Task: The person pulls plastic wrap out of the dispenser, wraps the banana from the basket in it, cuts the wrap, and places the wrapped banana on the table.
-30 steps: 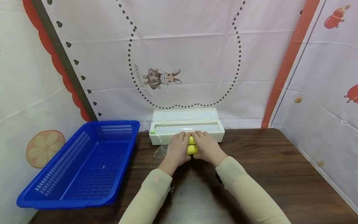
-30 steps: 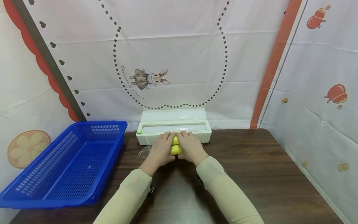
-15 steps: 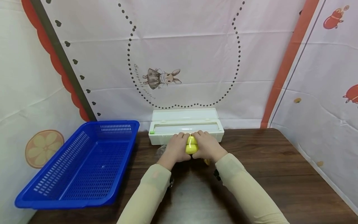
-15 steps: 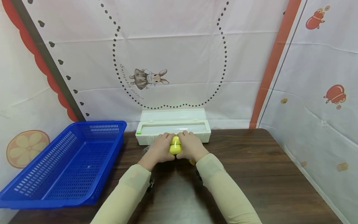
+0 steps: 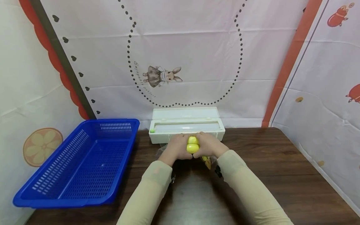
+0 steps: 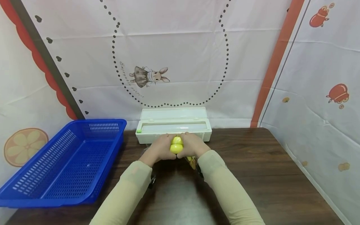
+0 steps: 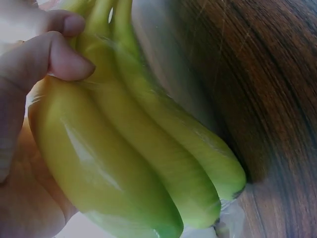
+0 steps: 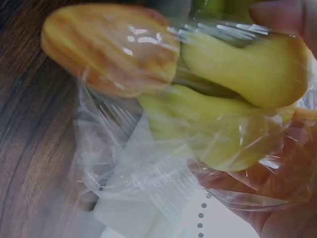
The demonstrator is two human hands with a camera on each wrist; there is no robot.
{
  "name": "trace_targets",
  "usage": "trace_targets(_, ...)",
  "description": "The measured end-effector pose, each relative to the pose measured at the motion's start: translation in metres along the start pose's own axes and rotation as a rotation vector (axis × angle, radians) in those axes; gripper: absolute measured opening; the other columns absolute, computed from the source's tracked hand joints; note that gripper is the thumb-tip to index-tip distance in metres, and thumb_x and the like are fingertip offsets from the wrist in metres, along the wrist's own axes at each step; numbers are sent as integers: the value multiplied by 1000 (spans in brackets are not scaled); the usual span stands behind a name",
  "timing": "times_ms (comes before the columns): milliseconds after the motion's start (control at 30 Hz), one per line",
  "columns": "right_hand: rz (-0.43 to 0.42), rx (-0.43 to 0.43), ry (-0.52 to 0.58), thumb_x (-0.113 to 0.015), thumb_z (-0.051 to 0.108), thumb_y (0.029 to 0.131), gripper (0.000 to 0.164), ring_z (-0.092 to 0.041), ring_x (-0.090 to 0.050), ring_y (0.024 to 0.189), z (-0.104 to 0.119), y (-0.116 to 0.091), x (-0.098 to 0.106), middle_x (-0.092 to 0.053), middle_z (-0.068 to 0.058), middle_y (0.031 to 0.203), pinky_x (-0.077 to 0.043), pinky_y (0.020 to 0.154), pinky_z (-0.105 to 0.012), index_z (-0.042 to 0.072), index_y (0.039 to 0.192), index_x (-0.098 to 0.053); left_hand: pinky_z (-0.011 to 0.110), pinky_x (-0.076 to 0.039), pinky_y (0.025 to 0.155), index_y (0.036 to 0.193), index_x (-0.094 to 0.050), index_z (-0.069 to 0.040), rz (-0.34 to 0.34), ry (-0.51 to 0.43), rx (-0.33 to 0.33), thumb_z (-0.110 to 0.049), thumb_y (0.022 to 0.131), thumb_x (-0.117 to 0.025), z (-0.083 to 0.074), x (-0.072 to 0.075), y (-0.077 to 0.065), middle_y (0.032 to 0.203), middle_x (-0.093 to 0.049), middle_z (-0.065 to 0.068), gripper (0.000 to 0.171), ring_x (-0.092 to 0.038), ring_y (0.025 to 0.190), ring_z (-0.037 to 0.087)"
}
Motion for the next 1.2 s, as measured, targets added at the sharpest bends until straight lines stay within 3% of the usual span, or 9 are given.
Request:
trace_targets(167,32,31,73,-76,23,64,52,-13,-52,69,-2,2,0,-57,5,82,-44,63,-29,19,113,-58,34,-44,78,134,-47,-15,48,-49,29,-34,70,-76,-1,0,1,108,-57,4,73,-50,94,19)
trace_targets(400,92,-16,126,-76,25,64,38,-15,-51,64,-6,0,-3,-56,1,80,-44,58,-29,15,95,-56,33,-43,70,137,-44,-11,122,-85,59,-35,71,-75,-2,-1,0,104,-55,5,76,-49,85,19)
trace_targets(667,158,-63,197,-74,23,64,38,-15,-51,66,-10,-3,-8,-56,-1,82,-44,59,-28,14,95,-55,30,-41,62,127,-48,-11,185,-142,76,-33,70,-74,-4,-2,-1,90,-52,3,66,-50,75,19)
trace_targets(900,180,-66,215,-73,24,65,38,-14,-51,66,-13,-4,-12,-56,-1,82,-44,59,-27,15,97,-55,30,-42,62,124,-44,-8,215,-213,143,-33,67,-75,-3,-1,-3,88,-54,5,70,-52,74,20)
trace_targets(1200,204,-78,305,-74,21,66,37,-15,-51,67,-13,-9,-15,-56,-2,83,-43,59,-29,14,98,-57,31,-42,60,110,-48,-11,264,-215,151,-32,67,-75,-3,-2,-6,87,-54,5,55,-51,73,20)
Point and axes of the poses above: each hand's wrist, its own y-axis towards the middle knuckle, its own x-axis out of the back of the hand, z = x × y, the point moved 3 cm from there along y, towards the middle knuckle
